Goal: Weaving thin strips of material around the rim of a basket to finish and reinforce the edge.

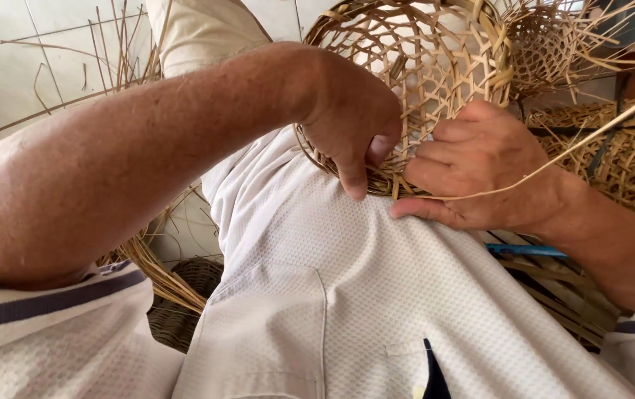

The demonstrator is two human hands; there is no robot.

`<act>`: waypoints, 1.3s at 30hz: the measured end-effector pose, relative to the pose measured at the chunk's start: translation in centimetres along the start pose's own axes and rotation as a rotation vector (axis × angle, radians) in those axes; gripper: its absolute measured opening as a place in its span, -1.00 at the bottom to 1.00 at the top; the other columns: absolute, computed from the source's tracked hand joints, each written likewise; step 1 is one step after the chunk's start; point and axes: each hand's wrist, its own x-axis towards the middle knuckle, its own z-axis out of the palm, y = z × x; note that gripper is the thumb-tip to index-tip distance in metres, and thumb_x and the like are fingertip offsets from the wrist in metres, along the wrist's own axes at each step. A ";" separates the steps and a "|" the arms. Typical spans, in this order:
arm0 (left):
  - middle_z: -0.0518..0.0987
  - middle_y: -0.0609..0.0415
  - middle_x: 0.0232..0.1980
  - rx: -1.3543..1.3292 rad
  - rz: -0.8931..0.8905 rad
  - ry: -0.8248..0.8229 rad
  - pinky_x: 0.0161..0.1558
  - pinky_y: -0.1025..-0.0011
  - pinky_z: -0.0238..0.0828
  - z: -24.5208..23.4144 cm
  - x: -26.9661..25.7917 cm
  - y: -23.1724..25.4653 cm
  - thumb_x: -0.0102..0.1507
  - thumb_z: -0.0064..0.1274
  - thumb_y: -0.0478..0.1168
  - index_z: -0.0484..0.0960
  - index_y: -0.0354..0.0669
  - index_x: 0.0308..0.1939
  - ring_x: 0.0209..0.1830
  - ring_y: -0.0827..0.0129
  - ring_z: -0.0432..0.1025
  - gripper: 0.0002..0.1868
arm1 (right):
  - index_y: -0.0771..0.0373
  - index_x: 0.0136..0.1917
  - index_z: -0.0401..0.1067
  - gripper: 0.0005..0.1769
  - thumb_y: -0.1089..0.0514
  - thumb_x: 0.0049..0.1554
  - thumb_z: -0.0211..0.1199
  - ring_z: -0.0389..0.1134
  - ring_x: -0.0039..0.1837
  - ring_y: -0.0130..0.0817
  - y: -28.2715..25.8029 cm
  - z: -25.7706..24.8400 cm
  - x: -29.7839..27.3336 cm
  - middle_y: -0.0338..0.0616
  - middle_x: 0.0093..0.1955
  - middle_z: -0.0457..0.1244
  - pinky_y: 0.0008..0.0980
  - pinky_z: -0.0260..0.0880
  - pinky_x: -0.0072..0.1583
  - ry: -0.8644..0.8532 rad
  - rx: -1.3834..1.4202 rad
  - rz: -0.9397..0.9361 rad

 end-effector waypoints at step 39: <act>0.70 0.18 -0.09 0.619 -0.191 0.648 -0.42 -0.02 0.88 5.5 -4.0 -2.9 0.30 0.21 -0.25 0.70 0.14 -0.13 -0.12 0.27 0.63 -0.88 | -0.17 -0.35 0.26 -0.40 -0.53 0.33 -0.08 0.29 -0.30 -0.41 0.6 2.4 1.0 -0.44 -0.46 0.17 -0.24 0.33 -0.02 -0.267 -0.064 -0.147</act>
